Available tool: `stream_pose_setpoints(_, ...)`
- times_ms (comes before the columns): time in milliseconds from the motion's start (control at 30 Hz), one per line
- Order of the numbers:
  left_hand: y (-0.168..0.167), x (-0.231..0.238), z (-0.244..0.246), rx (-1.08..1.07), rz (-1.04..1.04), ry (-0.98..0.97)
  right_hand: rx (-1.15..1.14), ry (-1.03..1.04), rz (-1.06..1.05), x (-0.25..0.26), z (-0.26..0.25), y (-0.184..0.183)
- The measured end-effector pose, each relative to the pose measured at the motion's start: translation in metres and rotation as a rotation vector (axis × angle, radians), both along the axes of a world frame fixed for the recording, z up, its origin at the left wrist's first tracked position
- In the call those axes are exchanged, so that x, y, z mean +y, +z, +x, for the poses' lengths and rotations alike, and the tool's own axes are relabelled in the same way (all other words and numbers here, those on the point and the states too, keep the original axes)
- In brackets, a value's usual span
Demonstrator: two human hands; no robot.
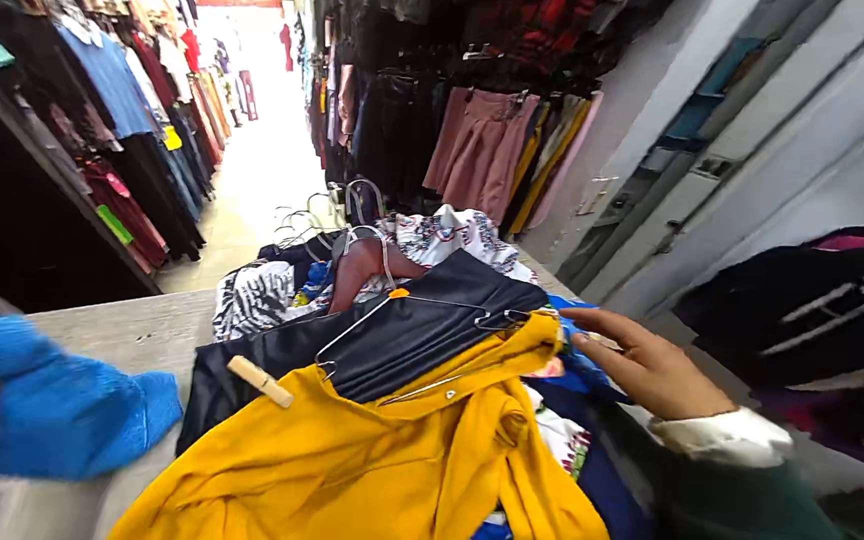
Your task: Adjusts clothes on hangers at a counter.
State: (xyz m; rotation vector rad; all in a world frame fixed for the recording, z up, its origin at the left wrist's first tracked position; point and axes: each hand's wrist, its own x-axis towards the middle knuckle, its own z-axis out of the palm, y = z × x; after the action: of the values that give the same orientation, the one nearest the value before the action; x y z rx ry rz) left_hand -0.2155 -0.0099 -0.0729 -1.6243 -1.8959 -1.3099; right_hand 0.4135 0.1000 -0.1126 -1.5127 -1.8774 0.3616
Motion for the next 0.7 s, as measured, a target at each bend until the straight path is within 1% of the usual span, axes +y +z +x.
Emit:
stream_pose_setpoints(33,-0.016,0.003,-0.036,0.115,-0.214,-0.020,-0.015,0.040,-0.047,0.007,0.003,-0.006)
stream_pose_setpoints(67,-0.031,0.008,-0.057,0.197,-0.373,-0.020,-0.026,0.079,-0.085,0.013,0.004,-0.011)
stream_pose_setpoints(100,-0.047,0.015,-0.065,0.213,-0.493,-0.017,-0.023,0.107,-0.122,0.016,0.002,-0.013)
stream_pose_setpoints(133,-0.059,0.022,-0.062,0.194,-0.572,-0.015,-0.012,0.123,-0.162,0.017,0.000,-0.012)
stream_pose_setpoints(167,-0.065,0.025,-0.052,0.169,-0.614,-0.016,-0.021,0.140,-0.160,0.021,0.001,-0.013)
stream_pose_setpoints(200,-0.066,0.025,-0.040,0.159,-0.610,-0.012,-0.024,0.155,-0.151,0.024,0.003,-0.012)
stream_pose_setpoints(267,-0.054,0.019,-0.007,0.197,-0.481,-0.038,-0.020,0.166,-0.122,0.026,0.004,-0.011)
stream_pose_setpoints(300,-0.043,0.015,0.014,0.204,-0.416,-0.112,-0.014,0.163,-0.103,0.026,0.005,-0.011)
stream_pose_setpoints(333,-0.033,0.011,0.036,0.189,-0.383,-0.198,0.004,0.156,-0.090,0.025,0.005,-0.011)
stream_pose_setpoints(400,-0.026,0.008,0.075,0.154,-0.402,-0.340,0.048,0.162,-0.061,0.022,0.003,-0.009)
stream_pose_setpoints(433,-0.025,0.008,0.091,0.119,-0.467,-0.378,0.065,0.168,-0.042,0.020,0.002,-0.007)
stream_pose_setpoints(467,-0.019,0.007,0.106,0.058,-0.595,-0.389,0.086,0.173,-0.026,0.017,0.001,-0.005)
stream_pose_setpoints(500,-0.002,0.003,0.123,-0.050,-0.777,-0.383,0.110,0.177,-0.013,0.013,-0.001,-0.002)
stream_pose_setpoints(533,0.018,0.000,0.140,-0.198,-0.916,-0.367,0.135,0.178,0.000,0.008,-0.002,0.003)
stream_pose_setpoints(567,0.022,-0.002,0.144,-0.248,-0.900,-0.365,0.161,0.182,0.010,0.003,-0.003,0.008)
stream_pose_setpoints(600,0.011,-0.004,0.134,-0.197,-0.758,-0.393,0.186,0.190,0.021,-0.004,-0.003,0.013)
stream_pose_setpoints(633,-0.009,-0.002,0.115,-0.082,-0.565,-0.413,0.212,0.206,0.030,-0.011,-0.004,0.020)
stream_pose_setpoints(667,-0.019,0.000,0.097,-0.016,-0.391,-0.448,0.238,0.224,0.043,-0.020,-0.005,0.028)
stream_pose_setpoints(700,-0.020,-0.001,0.081,0.015,-0.274,-0.503,0.268,0.246,0.060,-0.030,-0.008,0.037)
